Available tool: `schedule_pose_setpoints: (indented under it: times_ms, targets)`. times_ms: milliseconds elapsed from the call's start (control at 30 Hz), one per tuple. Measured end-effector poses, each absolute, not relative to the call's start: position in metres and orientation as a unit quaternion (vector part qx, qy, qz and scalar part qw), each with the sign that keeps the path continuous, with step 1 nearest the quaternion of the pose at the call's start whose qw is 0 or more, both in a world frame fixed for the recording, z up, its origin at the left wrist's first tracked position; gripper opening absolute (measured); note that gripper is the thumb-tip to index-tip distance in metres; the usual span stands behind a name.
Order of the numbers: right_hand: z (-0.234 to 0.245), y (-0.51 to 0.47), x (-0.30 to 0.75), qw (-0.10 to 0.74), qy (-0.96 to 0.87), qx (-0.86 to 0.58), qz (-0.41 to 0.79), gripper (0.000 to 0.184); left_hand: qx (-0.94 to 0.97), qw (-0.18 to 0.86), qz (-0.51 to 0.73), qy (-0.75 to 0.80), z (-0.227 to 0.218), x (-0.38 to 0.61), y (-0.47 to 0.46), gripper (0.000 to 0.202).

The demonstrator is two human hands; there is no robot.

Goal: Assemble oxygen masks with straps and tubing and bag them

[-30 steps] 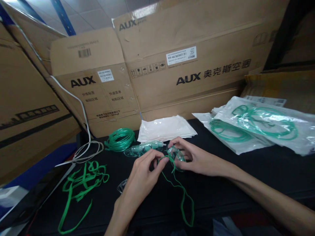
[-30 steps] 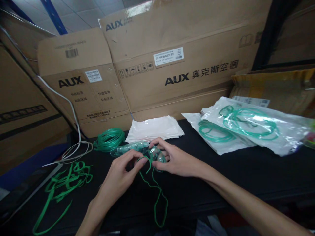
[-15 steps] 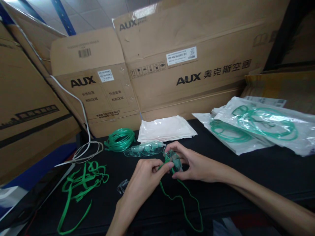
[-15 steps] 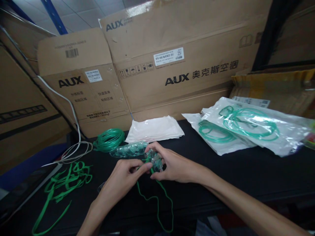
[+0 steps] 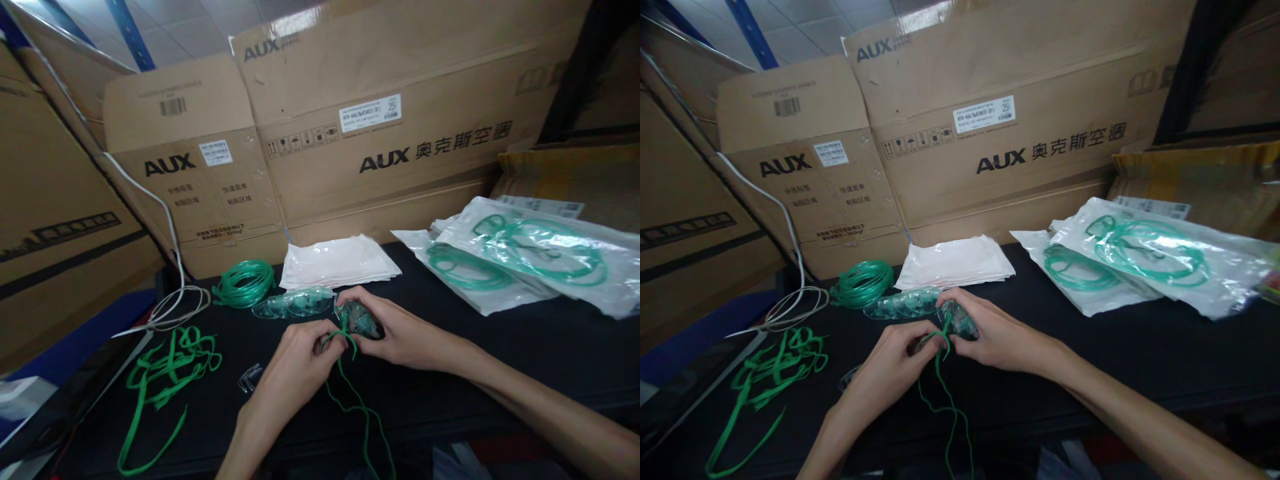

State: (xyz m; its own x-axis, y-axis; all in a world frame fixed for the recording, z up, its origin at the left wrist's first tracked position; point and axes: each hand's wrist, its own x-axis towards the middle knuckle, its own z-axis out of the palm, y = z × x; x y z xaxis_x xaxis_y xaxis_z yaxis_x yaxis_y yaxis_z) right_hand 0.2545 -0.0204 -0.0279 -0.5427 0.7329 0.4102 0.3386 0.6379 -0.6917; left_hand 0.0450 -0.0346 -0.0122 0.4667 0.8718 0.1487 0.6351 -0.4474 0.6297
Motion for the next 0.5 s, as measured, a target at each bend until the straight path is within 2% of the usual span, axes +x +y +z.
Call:
schedule_pose_setpoints:
  times_ms: [233,367,500]
  targets:
    - [-0.037,-0.019,0.254,0.360,-0.856,-0.289,0.231,0.037,0.830,0.254,0.228,0.440,-0.015,0.045,-0.034,0.029]
    - [-0.043,-0.016,0.255,0.354,-0.869,-0.271,0.216,0.047,0.833,0.261,0.230,0.431,-0.016,0.044,-0.034,0.021]
    - [-0.044,-0.015,0.254,0.351,-0.870,-0.277,0.209,0.047,0.838,0.262,0.229,0.420,-0.014,0.046,-0.036,0.017]
